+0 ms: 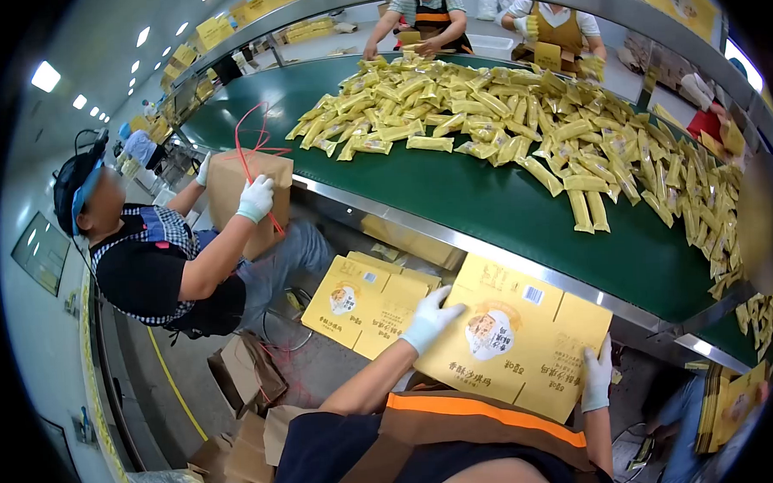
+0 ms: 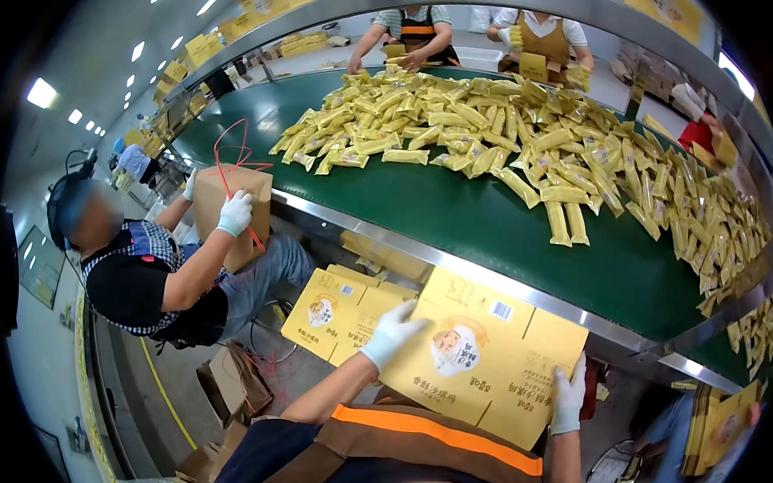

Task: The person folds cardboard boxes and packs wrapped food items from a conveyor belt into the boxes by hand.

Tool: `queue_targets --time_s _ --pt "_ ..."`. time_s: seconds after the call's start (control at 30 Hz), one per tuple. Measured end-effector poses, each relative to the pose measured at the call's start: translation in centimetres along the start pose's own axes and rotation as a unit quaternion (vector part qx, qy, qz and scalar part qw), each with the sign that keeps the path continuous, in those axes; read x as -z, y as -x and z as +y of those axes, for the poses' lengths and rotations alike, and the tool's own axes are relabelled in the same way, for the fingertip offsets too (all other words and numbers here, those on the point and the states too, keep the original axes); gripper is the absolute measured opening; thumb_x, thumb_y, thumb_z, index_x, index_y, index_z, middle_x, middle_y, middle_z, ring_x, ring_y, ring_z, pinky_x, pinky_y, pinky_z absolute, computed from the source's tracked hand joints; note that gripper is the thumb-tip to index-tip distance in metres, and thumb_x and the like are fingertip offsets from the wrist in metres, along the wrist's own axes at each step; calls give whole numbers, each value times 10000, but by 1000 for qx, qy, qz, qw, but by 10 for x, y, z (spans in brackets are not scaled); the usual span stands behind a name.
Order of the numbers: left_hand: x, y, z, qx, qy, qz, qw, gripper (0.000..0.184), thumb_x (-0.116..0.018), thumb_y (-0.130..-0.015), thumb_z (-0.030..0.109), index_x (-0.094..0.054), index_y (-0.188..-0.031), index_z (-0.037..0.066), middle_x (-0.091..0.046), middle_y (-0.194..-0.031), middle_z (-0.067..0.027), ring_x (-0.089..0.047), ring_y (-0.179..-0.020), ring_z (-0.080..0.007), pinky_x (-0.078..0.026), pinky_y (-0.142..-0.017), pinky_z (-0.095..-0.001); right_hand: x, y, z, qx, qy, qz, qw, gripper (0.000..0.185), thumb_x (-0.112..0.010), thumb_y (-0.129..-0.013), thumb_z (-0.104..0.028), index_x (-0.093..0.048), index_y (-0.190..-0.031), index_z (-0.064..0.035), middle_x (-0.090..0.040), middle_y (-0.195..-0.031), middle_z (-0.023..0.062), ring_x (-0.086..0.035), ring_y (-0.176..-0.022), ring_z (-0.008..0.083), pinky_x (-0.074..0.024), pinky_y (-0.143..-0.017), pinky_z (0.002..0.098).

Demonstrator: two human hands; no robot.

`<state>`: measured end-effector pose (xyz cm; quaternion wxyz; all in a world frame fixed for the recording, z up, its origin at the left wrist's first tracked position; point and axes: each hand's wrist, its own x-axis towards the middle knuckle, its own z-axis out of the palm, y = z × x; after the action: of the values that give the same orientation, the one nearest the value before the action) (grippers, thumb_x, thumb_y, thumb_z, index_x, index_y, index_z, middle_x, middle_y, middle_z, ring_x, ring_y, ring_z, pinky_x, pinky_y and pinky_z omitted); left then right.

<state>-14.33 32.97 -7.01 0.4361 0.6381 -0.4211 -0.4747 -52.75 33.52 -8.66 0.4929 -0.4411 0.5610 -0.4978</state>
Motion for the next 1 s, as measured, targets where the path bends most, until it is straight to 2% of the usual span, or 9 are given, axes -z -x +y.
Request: queue_targets --time_s 0.1,0.17,0.27,0.37,0.53,0.67,0.83,0.93,1.0 --pt "17 18 54 -64 179 -5 982 608 -716 -884 205 -458 -1374 -47 -596 -1304 -145 -587 -1163 -193 -475 -982 -327 -9 12 -44 132 -38 -34 990 788 -672 -897 -255 -278 -1513 38 -386 -1515 154 -379 -1388 260 -277 -1154 367" --pt "31 13 72 -162 213 -40 963 579 -717 -891 216 -474 -1355 -32 -599 -1301 -121 -584 -1164 -188 -468 -993 -338 -14 9 -83 261 104 46 959 788 -687 -836 -113 -291 -1500 41 -304 -1570 192 -296 -1453 317 -210 -1195 397" --pt "51 0 89 -137 156 -213 955 539 -651 -919 196 -472 -1371 -36 -593 -1309 -115 -540 -1207 -185 -421 -1037 -327 -23 6 -178 478 430 154 751 770 -749 -738 -104 -415 -1423 6 -420 -1463 241 -402 -1363 412 -306 -1144 457" --pt "35 -3 77 -133 112 -196 965 535 -644 -922 208 -473 -1368 -33 -594 -1298 -111 -543 -1195 -180 -407 -1047 -328 -34 -15 -175 445 550 -17 707 600 -767 -705 -134 -550 -1251 -12 -586 -1243 171 -543 -1194 355 -381 -1074 490" --pt "24 5 66 -144 150 -147 967 452 -604 -934 114 -482 -1347 -24 -603 -1277 -104 -554 -1162 -175 -421 -1019 -323 -34 5 -182 521 532 29 667 468 -746 -706 -87 -598 -1148 -42 -624 -1097 110 -598 -1045 306 -474 -941 435" --pt "21 0 66 -146 134 -154 968 471 -595 -926 119 -471 -1359 -16 -598 -1284 -104 -554 -1174 -180 -417 -1033 -329 -32 12 -182 518 486 49 702 199 -721 -764 -90 -651 -948 -62 -630 -872 57 -612 -789 260 -471 -738 417" --pt "0 11 102 -181 196 -125 956 559 -595 -944 212 -386 -1424 14 -549 -1344 -120 -551 -1212 -224 -400 -1075 -360 -43 -28 -183 303 235 64 921 139 -701 -838 -129 -635 -756 -38 -597 -621 72 -591 -573 229 -464 -577 333" --pt "-16 17 142 -249 243 -179 920 1114 -585 -858 690 33 -1584 113 -57 -1647 -146 -161 -1495 -314 -219 -1190 -496 -60 -31 -230 372 118 -219 894 145 -674 -880 -136 -663 -798 -16 -660 -781 99 -608 -649 144 -469 -594 294" --pt "-28 19 153 -298 235 -153 913 1072 -506 -855 751 -32 -1586 126 -111 -1639 -146 -188 -1485 -329 -169 -1206 -498 -82 -19 -245 287 153 -491 808 164 -720 -841 -154 -644 -754 -38 -615 -661 112 -585 -594 308 -445 -546 360"
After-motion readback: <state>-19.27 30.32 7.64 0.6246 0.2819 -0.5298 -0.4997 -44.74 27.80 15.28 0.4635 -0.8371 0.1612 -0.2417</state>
